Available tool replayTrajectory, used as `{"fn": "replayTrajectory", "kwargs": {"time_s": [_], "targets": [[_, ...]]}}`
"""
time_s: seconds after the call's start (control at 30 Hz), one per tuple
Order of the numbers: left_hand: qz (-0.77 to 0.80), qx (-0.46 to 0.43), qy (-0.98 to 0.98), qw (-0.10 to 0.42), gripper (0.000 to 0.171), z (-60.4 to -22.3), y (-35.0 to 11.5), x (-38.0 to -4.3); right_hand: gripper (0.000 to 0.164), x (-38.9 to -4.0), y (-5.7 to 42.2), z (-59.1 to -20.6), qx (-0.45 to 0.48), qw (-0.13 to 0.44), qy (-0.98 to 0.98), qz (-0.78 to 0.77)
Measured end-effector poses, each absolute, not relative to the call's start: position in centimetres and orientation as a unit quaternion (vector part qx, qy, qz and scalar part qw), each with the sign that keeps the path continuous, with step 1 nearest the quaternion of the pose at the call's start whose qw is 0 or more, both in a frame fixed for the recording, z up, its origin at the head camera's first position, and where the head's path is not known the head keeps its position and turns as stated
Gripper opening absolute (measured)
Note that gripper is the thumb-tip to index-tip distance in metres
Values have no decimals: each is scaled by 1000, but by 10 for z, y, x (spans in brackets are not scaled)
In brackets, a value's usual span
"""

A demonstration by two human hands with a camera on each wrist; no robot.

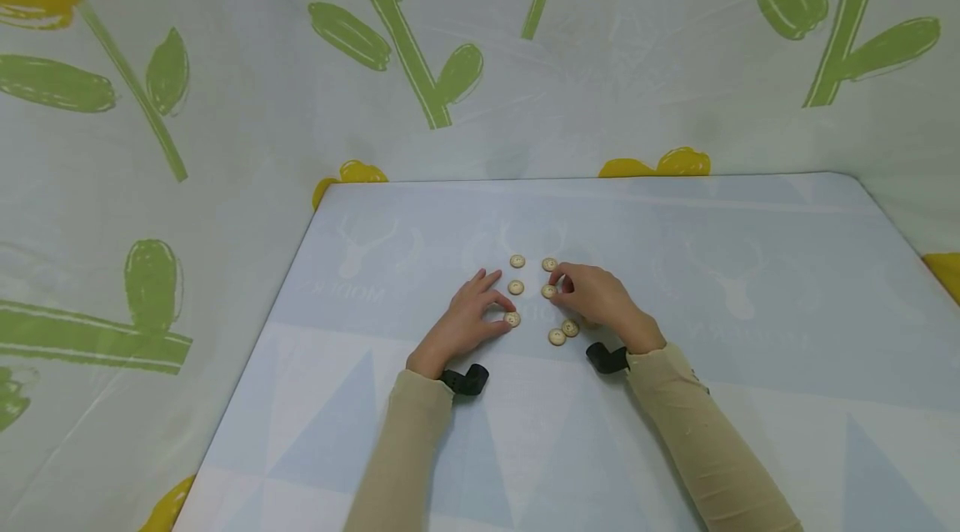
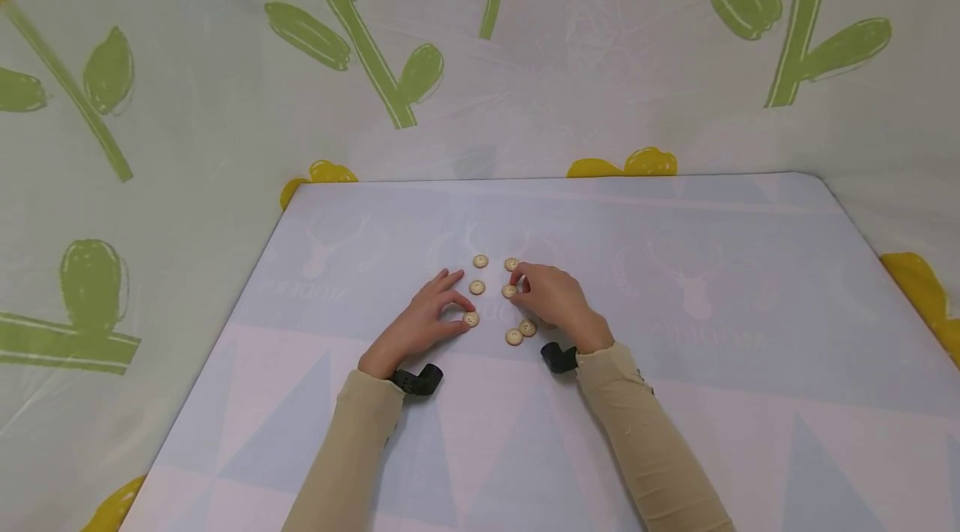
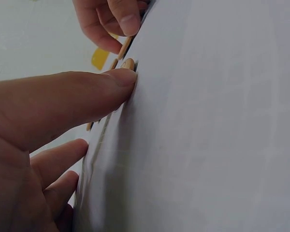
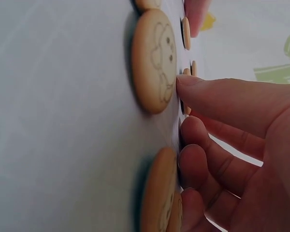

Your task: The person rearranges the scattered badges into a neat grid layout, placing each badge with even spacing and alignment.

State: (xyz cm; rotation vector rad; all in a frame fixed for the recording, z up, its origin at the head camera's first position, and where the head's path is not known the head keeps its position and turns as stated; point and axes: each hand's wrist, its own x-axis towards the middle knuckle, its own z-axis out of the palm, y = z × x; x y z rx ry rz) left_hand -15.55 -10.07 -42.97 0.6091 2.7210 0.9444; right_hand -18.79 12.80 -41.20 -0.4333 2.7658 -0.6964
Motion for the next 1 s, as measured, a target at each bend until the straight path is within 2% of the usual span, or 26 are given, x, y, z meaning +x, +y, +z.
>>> {"fn": "replayTrajectory", "kwargs": {"time_s": [1.0], "targets": [[320, 210, 919, 96, 14, -428, -101, -155, 20, -187, 128, -411, -141, 134, 950, -246]]}}
